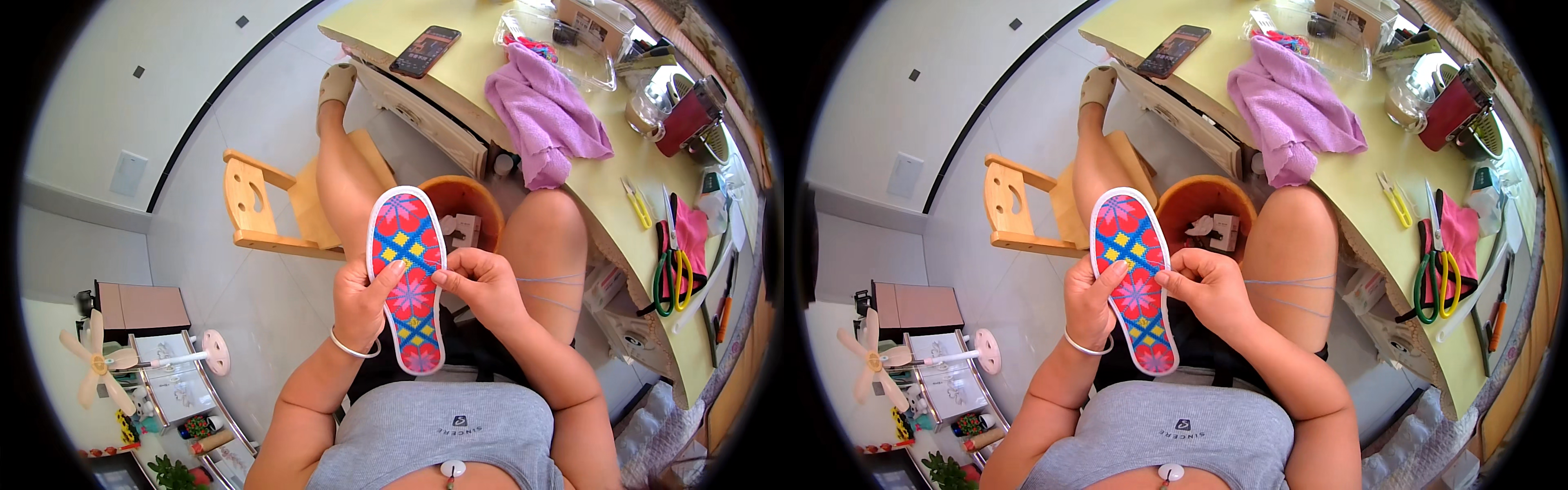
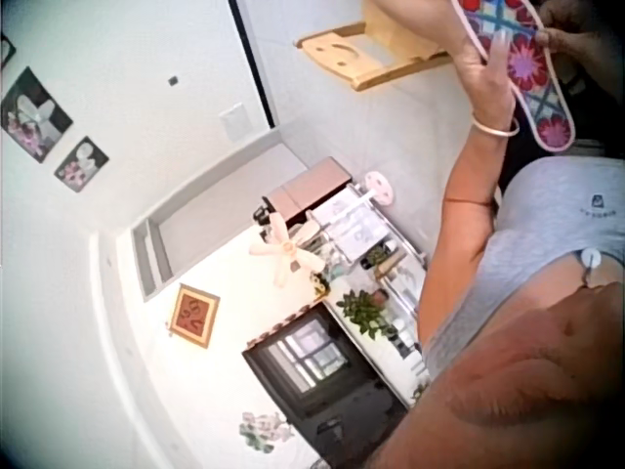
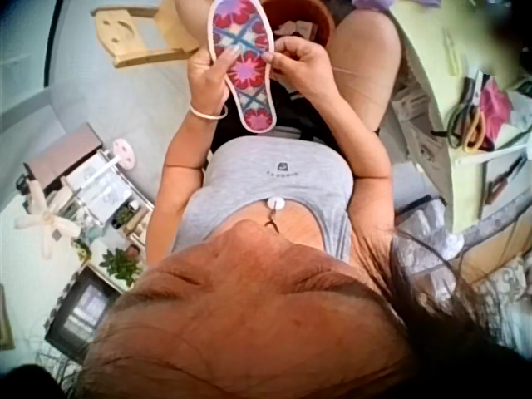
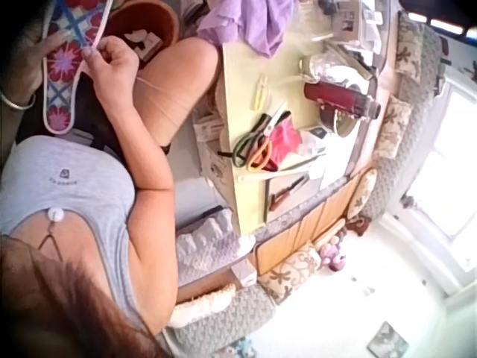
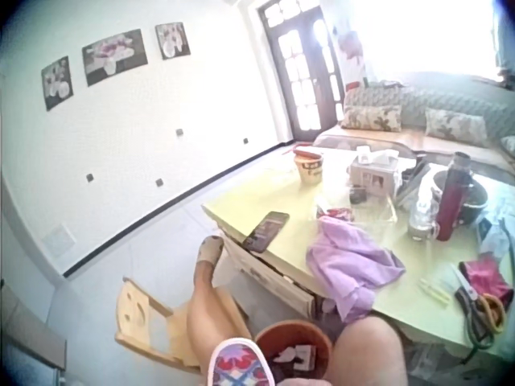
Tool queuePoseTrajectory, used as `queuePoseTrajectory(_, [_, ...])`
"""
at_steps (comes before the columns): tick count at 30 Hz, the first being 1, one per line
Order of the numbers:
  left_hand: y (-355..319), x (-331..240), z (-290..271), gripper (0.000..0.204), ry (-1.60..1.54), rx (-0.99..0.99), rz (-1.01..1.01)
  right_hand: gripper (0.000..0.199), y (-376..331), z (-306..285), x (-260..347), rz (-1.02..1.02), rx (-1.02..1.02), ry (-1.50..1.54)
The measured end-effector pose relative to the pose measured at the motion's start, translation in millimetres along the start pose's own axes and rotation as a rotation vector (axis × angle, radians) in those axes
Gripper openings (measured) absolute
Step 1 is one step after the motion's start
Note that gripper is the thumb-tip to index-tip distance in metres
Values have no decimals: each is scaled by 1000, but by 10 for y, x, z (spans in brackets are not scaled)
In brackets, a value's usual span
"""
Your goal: The person is sewing a patterned shoe insole by hand, using a needle and blue thread to stitch along marked lines on the white underside.
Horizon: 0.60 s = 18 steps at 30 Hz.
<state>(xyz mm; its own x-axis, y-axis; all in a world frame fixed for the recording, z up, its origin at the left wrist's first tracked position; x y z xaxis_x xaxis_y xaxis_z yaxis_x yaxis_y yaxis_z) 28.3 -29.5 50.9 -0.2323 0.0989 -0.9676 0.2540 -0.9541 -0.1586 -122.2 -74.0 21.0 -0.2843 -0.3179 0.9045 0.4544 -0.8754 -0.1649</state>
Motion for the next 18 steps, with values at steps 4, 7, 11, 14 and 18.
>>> queuePoseTrajectory(4, [18,-18,-22,14,102,-44,3,18,11,-39,220,-164,-52,-278])
queuePoseTrajectory(7, [51,21,-58,14,187,-58,11,14,22,-33,314,-299,-8,-353])
queuePoseTrajectory(11, [106,104,-138,13,252,-88,6,8,-97,277,636,-592,156,-565])
queuePoseTrajectory(14, [122,120,-165,13,183,-112,-49,20,-109,308,569,-575,113,-719])
queuePoseTrajectory(18, [107,111,-183,15,130,-123,-53,43,-50,135,597,-519,-133,-821])
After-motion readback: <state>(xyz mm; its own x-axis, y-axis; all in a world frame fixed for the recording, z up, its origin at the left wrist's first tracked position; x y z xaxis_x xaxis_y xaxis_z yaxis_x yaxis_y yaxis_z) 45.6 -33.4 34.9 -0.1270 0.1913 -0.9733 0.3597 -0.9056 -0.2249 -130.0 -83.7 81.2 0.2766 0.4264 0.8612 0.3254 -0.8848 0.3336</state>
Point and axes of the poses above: each hand's wrist, its own y-axis towards the middle knuckle, its own z-axis out of the palm, x = y × z, the point moved 8 cm from there along y, towards the middle knuckle, and after that the axes turned 8 degrees about y, right-handed, at the moved point
